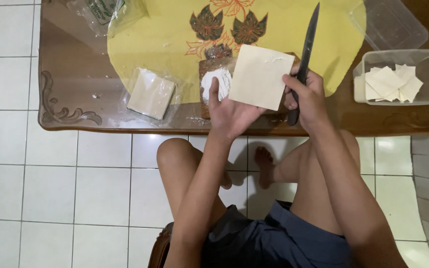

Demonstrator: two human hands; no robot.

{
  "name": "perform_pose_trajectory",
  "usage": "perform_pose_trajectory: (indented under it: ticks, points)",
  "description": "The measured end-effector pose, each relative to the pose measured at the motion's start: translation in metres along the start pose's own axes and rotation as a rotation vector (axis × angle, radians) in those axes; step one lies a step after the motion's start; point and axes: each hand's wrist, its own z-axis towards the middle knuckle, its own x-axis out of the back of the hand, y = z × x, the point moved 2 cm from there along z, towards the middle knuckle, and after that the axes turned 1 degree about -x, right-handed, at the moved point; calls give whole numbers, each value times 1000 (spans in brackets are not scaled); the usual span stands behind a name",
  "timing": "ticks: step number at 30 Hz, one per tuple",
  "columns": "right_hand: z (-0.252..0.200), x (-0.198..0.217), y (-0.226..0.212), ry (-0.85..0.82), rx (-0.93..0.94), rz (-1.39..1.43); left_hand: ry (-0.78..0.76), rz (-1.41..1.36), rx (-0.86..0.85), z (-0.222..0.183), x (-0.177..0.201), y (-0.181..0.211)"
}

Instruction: A person is manually cutting square sheets of food product into smaller pieces using a knife on a wooden cutting board.

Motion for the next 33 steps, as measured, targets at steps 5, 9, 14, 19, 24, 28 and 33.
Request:
perform_pose_trajectory:
  ticks: [5,9,14,19,24,28,33]
  points:
    - [3,7,8,16,33,-73,-97,117,29,8,34,9]
    - [1,9,4,-7,23,-222,96,362,89,9,73,21]
    - [5,9,15,-63,2,-283,286,483,117,4,102,31]
    - [13,14,25,-47,107,-456,388,518,126,15,87,10]
    - [-21,-26,-16,-194,303,-698,414,311,-7,30,114,10]
    - [-47,-58,-50,-310,-5,-1013,409,290,-29,32,122,9]
    - [-36,-56,-43,-377,-26,-1007,414,277,-93,21,95,12]
